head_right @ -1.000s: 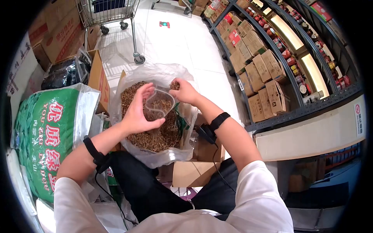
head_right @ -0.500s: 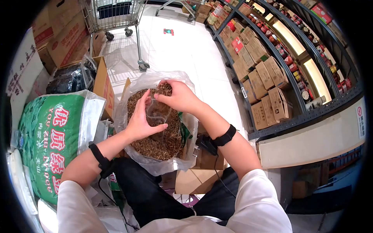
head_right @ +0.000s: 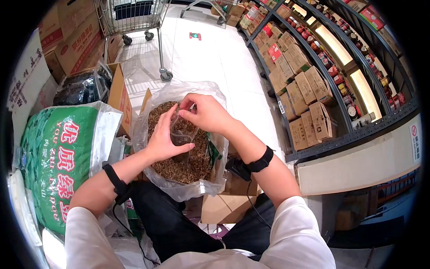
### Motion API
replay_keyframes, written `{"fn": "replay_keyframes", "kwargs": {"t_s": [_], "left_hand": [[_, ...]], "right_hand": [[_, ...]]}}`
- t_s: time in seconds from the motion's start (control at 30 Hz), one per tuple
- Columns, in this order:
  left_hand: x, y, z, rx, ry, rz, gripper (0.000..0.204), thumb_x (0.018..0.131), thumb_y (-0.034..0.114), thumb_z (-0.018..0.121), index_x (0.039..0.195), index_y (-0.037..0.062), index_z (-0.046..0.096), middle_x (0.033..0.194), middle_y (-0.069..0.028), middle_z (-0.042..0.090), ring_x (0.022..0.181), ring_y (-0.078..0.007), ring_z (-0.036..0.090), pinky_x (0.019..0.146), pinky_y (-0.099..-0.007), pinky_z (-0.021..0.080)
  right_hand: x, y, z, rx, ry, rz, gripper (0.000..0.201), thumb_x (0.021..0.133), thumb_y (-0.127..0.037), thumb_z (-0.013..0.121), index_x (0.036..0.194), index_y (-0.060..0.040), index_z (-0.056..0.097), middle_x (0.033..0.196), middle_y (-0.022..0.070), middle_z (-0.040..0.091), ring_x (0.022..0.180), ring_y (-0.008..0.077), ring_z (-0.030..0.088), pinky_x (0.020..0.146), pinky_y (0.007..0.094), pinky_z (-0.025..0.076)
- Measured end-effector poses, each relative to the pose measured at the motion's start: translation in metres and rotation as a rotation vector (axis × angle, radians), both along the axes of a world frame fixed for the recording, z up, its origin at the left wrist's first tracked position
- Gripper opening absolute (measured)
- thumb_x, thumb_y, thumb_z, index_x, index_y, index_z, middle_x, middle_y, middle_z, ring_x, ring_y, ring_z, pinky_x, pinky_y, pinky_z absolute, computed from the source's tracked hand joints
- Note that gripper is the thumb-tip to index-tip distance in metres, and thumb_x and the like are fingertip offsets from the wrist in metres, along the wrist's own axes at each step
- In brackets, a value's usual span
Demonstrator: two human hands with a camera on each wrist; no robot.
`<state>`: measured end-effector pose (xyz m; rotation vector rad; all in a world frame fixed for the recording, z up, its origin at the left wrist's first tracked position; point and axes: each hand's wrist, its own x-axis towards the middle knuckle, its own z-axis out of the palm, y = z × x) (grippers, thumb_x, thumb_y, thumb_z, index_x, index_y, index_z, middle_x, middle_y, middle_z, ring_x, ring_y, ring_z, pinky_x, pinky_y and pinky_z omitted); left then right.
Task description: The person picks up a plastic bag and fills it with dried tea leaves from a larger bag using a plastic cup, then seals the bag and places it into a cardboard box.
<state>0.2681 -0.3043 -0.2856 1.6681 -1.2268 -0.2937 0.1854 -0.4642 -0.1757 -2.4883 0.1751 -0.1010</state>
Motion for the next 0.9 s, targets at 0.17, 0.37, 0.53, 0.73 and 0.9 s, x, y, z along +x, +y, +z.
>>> {"fn": "replay_keyframes", "kwargs": {"t_s": [0.17,0.37,0.53,0.73,0.9], "left_hand": [[0.000,0.001,0.000,0.020,-0.008,-0.019,0.110,0.065,0.046,0.082,0.148,0.0072,0.021,0.137,-0.0221,0.035,0.128,-0.0397,0.040,0.108,-0.0482,0.034],[-0.001,0.002,0.004,-0.028,0.025,-0.015,0.106,0.065,0.041,0.083,0.147,0.0072,0.025,0.134,-0.0214,0.037,0.125,-0.0387,0.042,0.106,-0.0457,0.036],[-0.001,0.002,0.005,-0.094,0.086,0.070,0.102,0.066,0.037,0.083,0.146,0.0077,0.026,0.132,-0.0209,0.038,0.123,-0.0377,0.044,0.106,-0.0445,0.037],[0.001,0.001,0.002,-0.153,0.027,0.141,0.102,0.066,0.036,0.083,0.146,0.0083,0.026,0.134,-0.0224,0.036,0.125,-0.0389,0.042,0.107,-0.0452,0.037],[0.003,0.001,-0.002,-0.023,-0.053,0.117,0.118,0.061,0.041,0.088,0.150,0.0084,0.017,0.139,-0.0220,0.030,0.131,-0.0388,0.036,0.109,-0.0449,0.035]], "right_hand": [[-0.003,0.006,-0.001,0.152,0.016,-0.187,0.023,0.089,-0.022,0.069,0.092,0.0007,0.064,0.075,0.0046,0.066,0.068,0.0099,0.061,0.065,0.0242,0.049],[-0.008,-0.003,-0.019,0.158,-0.068,-0.425,0.045,0.096,-0.041,0.057,0.087,0.0032,0.063,0.067,0.0069,0.063,0.060,0.0132,0.055,0.057,0.0295,0.045],[-0.014,-0.004,-0.047,0.290,-0.162,-0.512,0.054,0.099,-0.048,0.046,0.082,0.0007,0.062,0.071,0.0052,0.061,0.064,0.0113,0.052,0.061,0.0270,0.043],[-0.023,-0.009,-0.068,0.409,0.036,-0.422,0.048,0.100,-0.045,0.045,0.102,-0.0001,0.062,0.094,0.0093,0.061,0.092,0.0177,0.055,0.081,0.0299,0.046],[-0.034,0.011,-0.065,0.182,-0.226,-0.324,0.043,0.094,-0.039,0.060,0.116,-0.0014,0.058,0.130,0.0189,0.049,0.121,0.0288,0.049,0.094,0.0373,0.046]]}}
